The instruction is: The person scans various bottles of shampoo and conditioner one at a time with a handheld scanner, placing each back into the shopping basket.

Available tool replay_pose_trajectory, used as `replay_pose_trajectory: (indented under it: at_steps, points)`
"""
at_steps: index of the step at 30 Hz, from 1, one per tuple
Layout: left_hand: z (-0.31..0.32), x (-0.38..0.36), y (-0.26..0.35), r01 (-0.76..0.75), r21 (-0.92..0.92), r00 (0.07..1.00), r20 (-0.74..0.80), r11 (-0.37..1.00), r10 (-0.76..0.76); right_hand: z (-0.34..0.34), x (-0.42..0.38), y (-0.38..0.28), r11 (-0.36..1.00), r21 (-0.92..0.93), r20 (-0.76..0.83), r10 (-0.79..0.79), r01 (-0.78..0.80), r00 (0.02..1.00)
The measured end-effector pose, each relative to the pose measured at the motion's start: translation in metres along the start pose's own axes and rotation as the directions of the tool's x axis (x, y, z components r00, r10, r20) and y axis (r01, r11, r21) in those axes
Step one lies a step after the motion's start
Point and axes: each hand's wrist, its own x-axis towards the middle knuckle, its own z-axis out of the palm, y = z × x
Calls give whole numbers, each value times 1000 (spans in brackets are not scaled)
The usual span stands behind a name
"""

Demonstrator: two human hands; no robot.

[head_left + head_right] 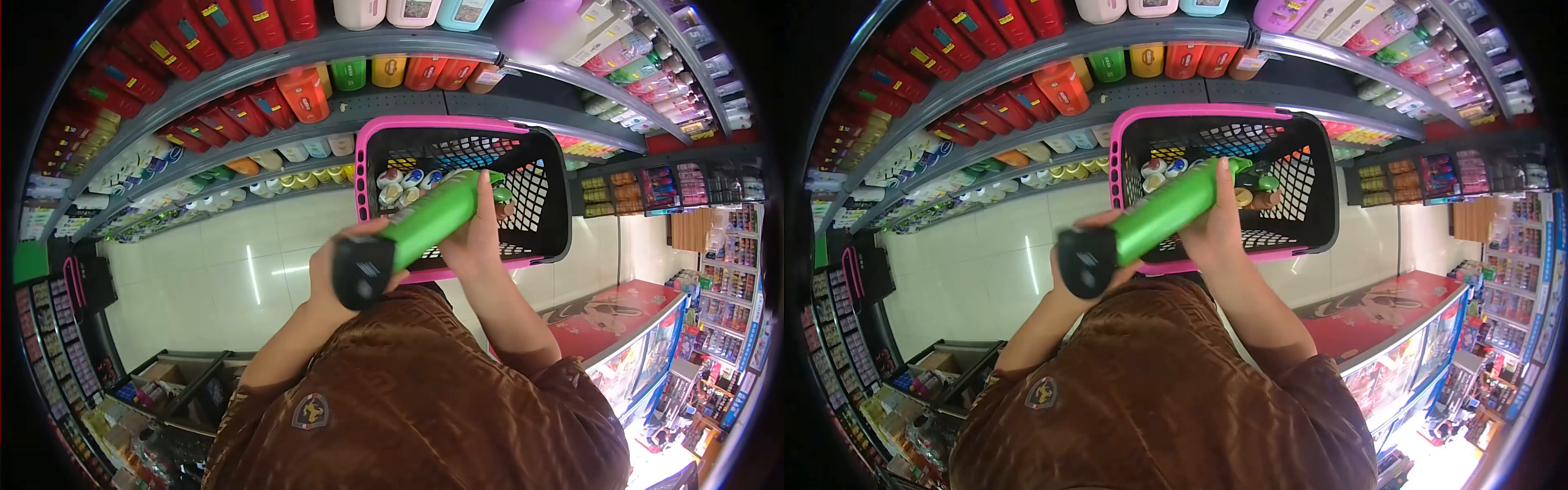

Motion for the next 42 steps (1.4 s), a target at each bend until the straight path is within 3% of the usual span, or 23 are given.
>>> replay_pose_trajectory:
  at_steps: [1,2,3,4,5,6,8,9,10,12,16,18,20,22,33,35,36,37,38,39,40,42]
  points:
    - [-1,5,-6,-258,117,966,40,959,255,4,-1,2,997,71,-28,17,-15,999]
    - [-2,11,-10,-495,219,869,106,841,484,3,0,1,998,65,-29,23,-21,999]
    - [-4,12,-10,-489,220,872,96,844,480,1,2,0,991,96,48,84,-89,995]
    - [-5,13,-7,-505,175,859,197,845,473,-2,3,-2,980,121,126,142,-157,982]
    - [-7,14,-4,-519,128,834,293,845,467,-2,4,-6,987,68,205,131,-147,970]
    - [-11,13,-2,-518,131,837,279,846,470,0,3,-10,987,54,208,136,-151,969]
    - [-18,5,3,-201,90,926,342,975,159,6,-8,-16,998,-54,221,27,-15,975]
    - [-21,7,18,-122,27,949,297,992,108,8,-11,-21,997,-76,249,28,-9,968]
    - [-27,10,27,-119,22,950,294,993,108,7,-11,-24,997,-81,246,29,-9,969]
    - [-44,12,37,151,-3,851,510,989,-128,5,-11,-30,998,-68,286,35,-16,958]
    - [-58,13,43,191,-8,737,662,981,-139,14,-13,-40,985,-172,423,100,-29,900]
    - [-63,13,44,152,-14,750,653,988,-106,12,-12,-40,971,-237,404,90,10,911]
    - [-69,18,52,110,100,729,668,989,-149,14,-12,-40,952,-302,384,74,50,920]
    - [-74,20,52,91,112,726,673,990,-142,17,-12,-38,897,-413,443,46,158,895]
    - [-87,23,45,88,162,664,726,983,-179,25,-24,-29,930,-333,489,27,158,872]
    - [-83,19,35,113,35,781,614,993,-111,28,-29,-28,917,-338,476,-26,211,879]
    - [-77,18,30,110,33,778,619,993,-107,30,-30,-29,917,-337,474,-33,215,880]
    - [-66,14,24,309,-75,861,445,948,-246,32,-30,-28,937,-284,417,-70,203,906]
    - [-57,8,16,469,-216,872,270,856,-409,35,-31,-26,955,-228,355,-101,191,929]
    - [-50,9,5,506,-227,856,247,832,-454,43,-32,-23,975,-151,210,-131,164,969]
    - [-46,10,0,506,-225,856,249,832,-453,42,-29,-22,975,-148,209,-133,166,969]
    - [-34,17,1,290,-233,941,247,928,-232,38,-17,-20,997,-2,58,-76,76,995]
